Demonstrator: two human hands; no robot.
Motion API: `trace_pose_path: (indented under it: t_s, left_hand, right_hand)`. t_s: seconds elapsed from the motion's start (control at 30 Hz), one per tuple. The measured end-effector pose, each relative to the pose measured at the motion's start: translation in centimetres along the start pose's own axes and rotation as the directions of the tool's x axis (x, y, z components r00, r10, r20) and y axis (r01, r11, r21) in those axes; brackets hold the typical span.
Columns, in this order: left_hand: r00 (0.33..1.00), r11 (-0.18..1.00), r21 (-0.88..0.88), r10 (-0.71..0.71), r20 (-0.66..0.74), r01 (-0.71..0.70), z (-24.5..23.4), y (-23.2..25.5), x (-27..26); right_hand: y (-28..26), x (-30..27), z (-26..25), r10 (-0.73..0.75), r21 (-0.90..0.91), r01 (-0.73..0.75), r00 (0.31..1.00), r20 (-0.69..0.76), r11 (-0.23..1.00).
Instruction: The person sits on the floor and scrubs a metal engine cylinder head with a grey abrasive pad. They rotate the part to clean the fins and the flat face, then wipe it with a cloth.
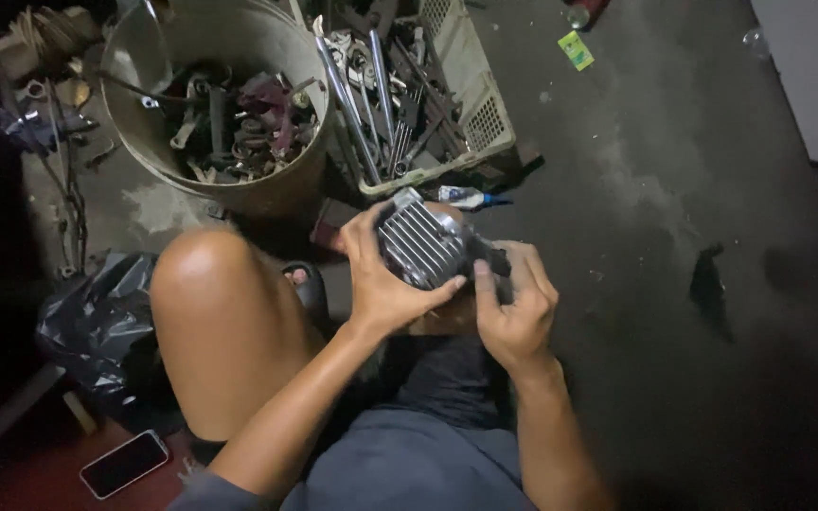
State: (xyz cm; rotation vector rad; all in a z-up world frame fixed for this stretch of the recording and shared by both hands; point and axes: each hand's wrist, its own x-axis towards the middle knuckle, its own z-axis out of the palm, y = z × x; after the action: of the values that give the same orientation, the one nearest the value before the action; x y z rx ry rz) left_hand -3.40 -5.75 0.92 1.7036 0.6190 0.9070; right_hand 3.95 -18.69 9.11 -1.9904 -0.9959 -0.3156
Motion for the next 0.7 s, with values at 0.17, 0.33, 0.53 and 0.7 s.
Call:
trace_pose_path:
  t_s: [0.17,0.33,0.53,0.7]
  left_hand:
    - [0.997,0.998,0.027,-0.064,0.041,0.063,-1.1,-0.8,-0.7]
    - [0.992,0.996,0.034,-0.081,0.101,0.077,-1.7,-0.3,-0.6]
    - [0.977,0.991,0.063,-0.131,0.168,0.122,-2.0,0.3,0.1]
    - [0.966,0.991,0.104,-0.108,0.233,0.085,-2.0,0.3,1.3]
  right_hand:
    - [2.1,-2.5,1.1,-0.003,-0.018,0.002,0.999,-0.032,1.0]
    - [2.7,-2.9,1.7,-0.034,-0.042,0.029,0.992,-0.119,0.999]
    - [2.5,-1.2,2.3,-0.125,-0.049,0.123,0.991,-0.048,0.991]
    - [5.5,-3.0,3.5,-0.09,-0.11,0.077,0.989,-0.119,0.991]
